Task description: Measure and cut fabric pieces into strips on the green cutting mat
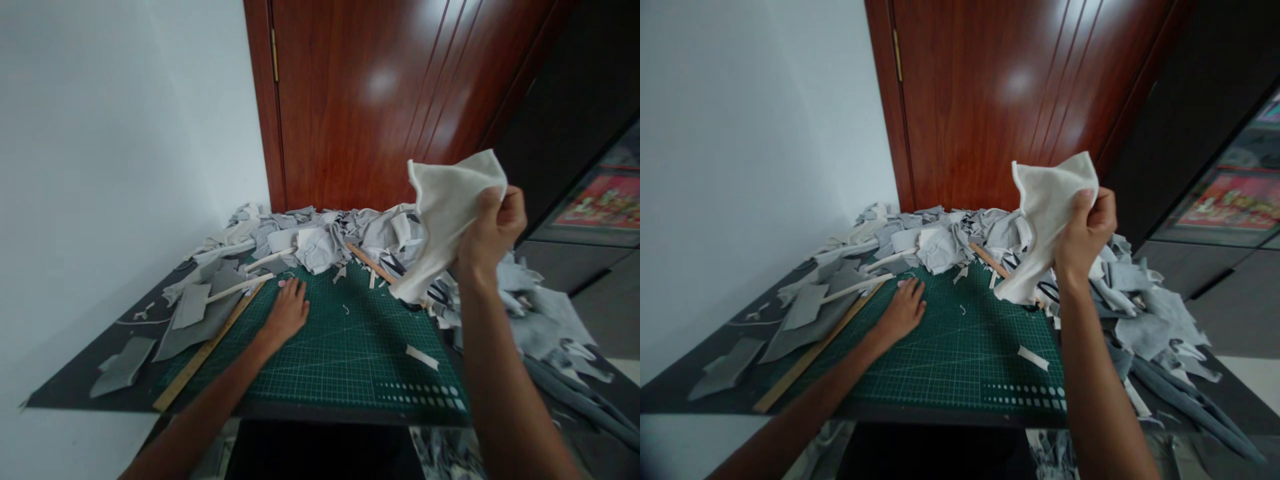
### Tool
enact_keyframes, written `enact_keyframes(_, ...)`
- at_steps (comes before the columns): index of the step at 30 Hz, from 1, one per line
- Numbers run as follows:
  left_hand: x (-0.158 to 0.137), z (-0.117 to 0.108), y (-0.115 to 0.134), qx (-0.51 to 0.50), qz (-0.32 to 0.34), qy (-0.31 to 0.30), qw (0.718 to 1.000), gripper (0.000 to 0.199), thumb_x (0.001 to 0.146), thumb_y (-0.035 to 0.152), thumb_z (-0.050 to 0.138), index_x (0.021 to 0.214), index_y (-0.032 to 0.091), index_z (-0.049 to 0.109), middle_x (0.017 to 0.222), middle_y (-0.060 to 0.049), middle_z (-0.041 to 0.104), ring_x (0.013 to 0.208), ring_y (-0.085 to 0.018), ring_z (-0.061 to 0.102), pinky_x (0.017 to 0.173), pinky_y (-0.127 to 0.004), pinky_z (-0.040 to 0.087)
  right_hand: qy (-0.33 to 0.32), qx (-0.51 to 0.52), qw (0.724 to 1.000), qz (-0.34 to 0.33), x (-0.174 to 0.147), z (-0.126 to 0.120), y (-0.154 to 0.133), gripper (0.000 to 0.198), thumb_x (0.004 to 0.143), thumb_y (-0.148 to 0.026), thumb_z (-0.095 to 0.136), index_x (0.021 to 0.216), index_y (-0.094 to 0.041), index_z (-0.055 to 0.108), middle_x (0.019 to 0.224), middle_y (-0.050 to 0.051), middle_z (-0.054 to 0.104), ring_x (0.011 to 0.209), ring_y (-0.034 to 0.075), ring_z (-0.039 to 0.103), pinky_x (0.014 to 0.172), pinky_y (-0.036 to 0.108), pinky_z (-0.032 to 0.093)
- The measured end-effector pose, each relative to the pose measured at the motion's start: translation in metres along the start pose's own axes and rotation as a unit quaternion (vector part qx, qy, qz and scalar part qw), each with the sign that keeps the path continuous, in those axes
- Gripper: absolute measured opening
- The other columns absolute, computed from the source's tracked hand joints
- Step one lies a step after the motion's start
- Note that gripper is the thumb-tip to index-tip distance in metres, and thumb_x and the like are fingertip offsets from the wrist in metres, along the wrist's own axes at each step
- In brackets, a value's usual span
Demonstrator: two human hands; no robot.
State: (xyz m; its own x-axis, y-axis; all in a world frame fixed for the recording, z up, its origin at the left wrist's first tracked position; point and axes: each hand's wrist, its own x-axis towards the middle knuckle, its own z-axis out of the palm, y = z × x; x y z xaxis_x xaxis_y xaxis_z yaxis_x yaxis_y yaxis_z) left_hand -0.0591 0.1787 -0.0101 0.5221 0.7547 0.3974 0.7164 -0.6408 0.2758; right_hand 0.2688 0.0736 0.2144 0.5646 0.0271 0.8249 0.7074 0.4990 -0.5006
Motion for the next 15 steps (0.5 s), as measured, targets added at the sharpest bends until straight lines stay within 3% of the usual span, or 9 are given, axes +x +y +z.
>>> enact_keyframes(3, -0.02, 0.045, 0.081, -0.014, -0.035, -0.013, 0.999, 0.061, 0.101, 0.042, 0.043, 0.153, 0.01, 0.044, 0.162, -0.023, 0.042, 0.156, -0.045, 0.025, 0.125, -0.064, 0.023, 0.001, 0.005, 1.0, -0.002, 0.008, -0.014, 0.001, 0.033, 0.097, -0.057, 0.052, 0.084, -0.027, 0.048, 0.08, 0.002, 0.044, 0.082, 0.023, 0.051, 0.074, 0.039, 0.046)
enact_keyframes(5, -0.017, 0.069, 0.134, -0.049, -0.062, -0.044, 0.996, 0.07, 0.1, 0.049, 0.046, 0.156, 0.008, 0.041, 0.166, -0.026, 0.035, 0.158, -0.05, 0.016, 0.125, -0.07, 0.015, -0.012, 0.012, 1.0, 0.0, 0.008, -0.02, 0.002, 0.033, 0.098, -0.059, 0.051, 0.084, -0.029, 0.048, 0.083, 0.004, 0.045, 0.09, 0.027, 0.053, 0.073, 0.041, 0.047)
enact_keyframes(6, -0.011, 0.077, 0.158, -0.071, -0.055, -0.064, 0.994, 0.072, 0.099, 0.049, 0.047, 0.156, 0.005, 0.041, 0.166, -0.028, 0.033, 0.158, -0.051, 0.015, 0.125, -0.071, 0.014, -0.018, 0.017, 1.0, 0.001, 0.007, -0.021, 0.002, 0.033, 0.098, -0.059, 0.051, 0.084, -0.029, 0.048, 0.083, 0.004, 0.045, 0.092, 0.029, 0.054, 0.072, 0.041, 0.047)
enact_keyframes(8, 0.004, 0.084, 0.193, -0.127, 0.043, -0.117, 0.984, 0.071, 0.099, 0.048, 0.049, 0.153, 0.002, 0.044, 0.163, -0.031, 0.036, 0.157, -0.05, 0.02, 0.126, -0.069, 0.015, -0.022, 0.025, 0.999, 0.003, 0.001, -0.021, -0.003, 0.03, 0.098, -0.055, 0.052, 0.084, -0.029, 0.05, 0.082, 0.004, 0.045, 0.09, 0.028, 0.054, 0.071, 0.04, 0.047)
enact_keyframes(9, 0.012, 0.085, 0.204, -0.153, 0.103, -0.14, 0.973, 0.068, 0.098, 0.046, 0.05, 0.151, 0.003, 0.046, 0.161, -0.031, 0.04, 0.156, -0.047, 0.026, 0.127, -0.066, 0.019, -0.02, 0.028, 0.999, 0.003, -0.002, -0.02, -0.007, 0.029, 0.099, -0.052, 0.052, 0.084, -0.028, 0.051, 0.08, 0.003, 0.045, 0.086, 0.026, 0.053, 0.071, 0.039, 0.047)
enact_keyframes(11, 0.022, 0.081, 0.214, -0.171, 0.148, -0.157, 0.961, 0.066, 0.097, 0.047, 0.053, 0.152, 0.011, 0.046, 0.159, -0.023, 0.047, 0.152, -0.038, 0.038, 0.126, -0.054, 0.03, -0.022, 0.036, 0.999, 0.004, -0.007, -0.016, -0.017, 0.026, 0.099, -0.046, 0.053, 0.083, -0.025, 0.052, 0.077, 0.001, 0.045, 0.077, 0.02, 0.05, 0.07, 0.036, 0.044)
enact_keyframes(13, 0.025, 0.074, 0.207, -0.174, 0.146, -0.152, 0.962, 0.066, 0.1, 0.041, 0.05, 0.159, 0.014, 0.036, 0.164, -0.019, 0.042, 0.154, -0.033, 0.036, 0.126, -0.052, 0.032, -0.029, 0.046, 0.998, 0.01, -0.009, -0.013, -0.026, 0.024, 0.097, -0.04, 0.054, 0.081, -0.023, 0.052, 0.074, -0.002, 0.044, 0.069, 0.016, 0.045, 0.067, 0.033, 0.04)
enact_keyframes(15, 0.023, 0.066, 0.187, -0.17, 0.129, -0.146, 0.966, 0.066, 0.1, 0.032, 0.046, 0.162, 0.014, 0.03, 0.168, -0.018, 0.035, 0.159, -0.031, 0.028, 0.128, -0.058, 0.024, -0.039, 0.053, 0.998, 0.023, -0.011, -0.011, -0.031, 0.023, 0.096, -0.038, 0.056, 0.08, -0.022, 0.051, 0.073, -0.003, 0.043, 0.067, 0.014, 0.041, 0.064, 0.03, 0.037)
